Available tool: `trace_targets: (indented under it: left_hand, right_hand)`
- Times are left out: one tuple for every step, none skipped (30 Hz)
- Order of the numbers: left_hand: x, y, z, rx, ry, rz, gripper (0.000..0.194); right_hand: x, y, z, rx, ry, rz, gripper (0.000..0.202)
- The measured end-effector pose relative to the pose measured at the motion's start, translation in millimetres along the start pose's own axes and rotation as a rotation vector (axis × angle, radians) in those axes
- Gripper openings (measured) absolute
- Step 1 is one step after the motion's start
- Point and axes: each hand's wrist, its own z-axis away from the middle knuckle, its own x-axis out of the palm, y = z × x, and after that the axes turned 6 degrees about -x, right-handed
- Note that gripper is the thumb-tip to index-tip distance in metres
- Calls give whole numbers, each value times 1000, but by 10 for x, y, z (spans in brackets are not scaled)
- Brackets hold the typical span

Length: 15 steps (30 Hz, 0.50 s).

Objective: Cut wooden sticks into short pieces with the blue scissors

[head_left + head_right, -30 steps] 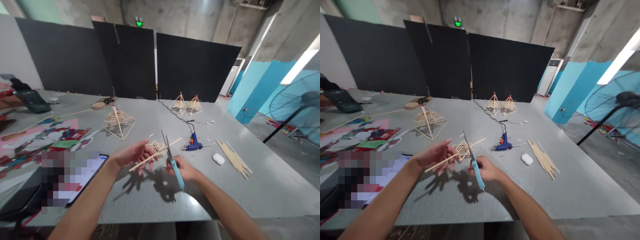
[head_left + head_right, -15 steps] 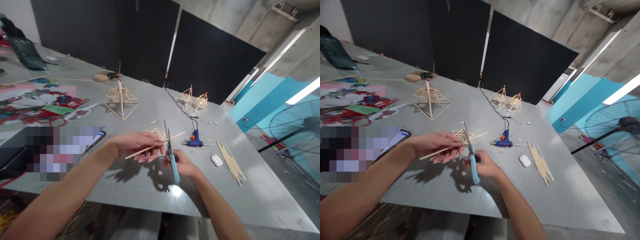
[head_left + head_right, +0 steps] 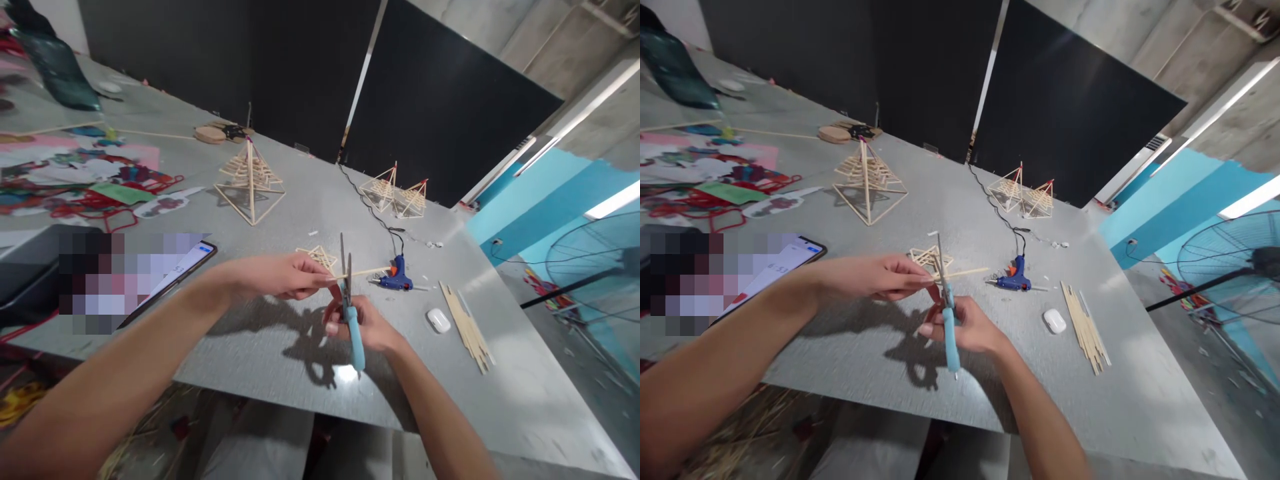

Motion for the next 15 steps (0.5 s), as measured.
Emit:
trace_targets:
  left_hand:
    - [-3, 1, -1, 0, 4, -16, 61]
    - [-5, 2, -2, -1, 10, -30, 61]
    - [-5, 5, -4, 1, 19, -43, 61]
    - [-3, 10, -4, 0, 27, -59, 61]
    - [2, 19, -2, -3, 33, -78, 61]
    - [9, 30, 2, -2, 36, -96, 60]
    - [19, 44, 6, 5, 38, -112, 59]
    - [29, 58, 12, 18, 39, -123, 58]
    - [41, 71, 17, 34, 46, -130, 56]
    - [52, 83, 23, 50, 59, -139, 54]
    - [63, 92, 29, 66, 80, -151, 52]
    - [74, 100, 35, 76, 103, -169, 50]
    - [85, 106, 42, 78, 122, -189, 48]
    - [95, 112, 49, 74, 135, -207, 45]
    - [103, 116, 56, 68, 140, -222, 40]
  right_hand:
    - [-8, -8, 4, -2, -13, 10, 38]
    - [-15, -13, 8, -1, -24, 15, 40]
    - [-21, -13, 11, -1, -30, 10, 43]
    - [-23, -10, 12, 0, -32, -6, 45]
    - [-23, -4, 13, 1, -31, -33, 47]
    - [-19, 4, 13, 2, -25, -66, 48]
    - [-14, 13, 12, 5, -15, -97, 49]
    - [-6, 20, 10, 12, -5, -124, 50]
    - [1, 25, 6, 26, 3, -145, 51]
    - [7, 27, 2, 40, 9, -163, 51]
    - [10, 24, -4, 53, 12, -180, 51]
    - [9, 17, -10, 65, 11, -195, 50]
    - [3, 4, -16, 75, 5, -202, 49]
    - [-6, -12, -20, 82, -12, -199, 49]
    - [-19, -30, -22, 88, -41, -185, 50]
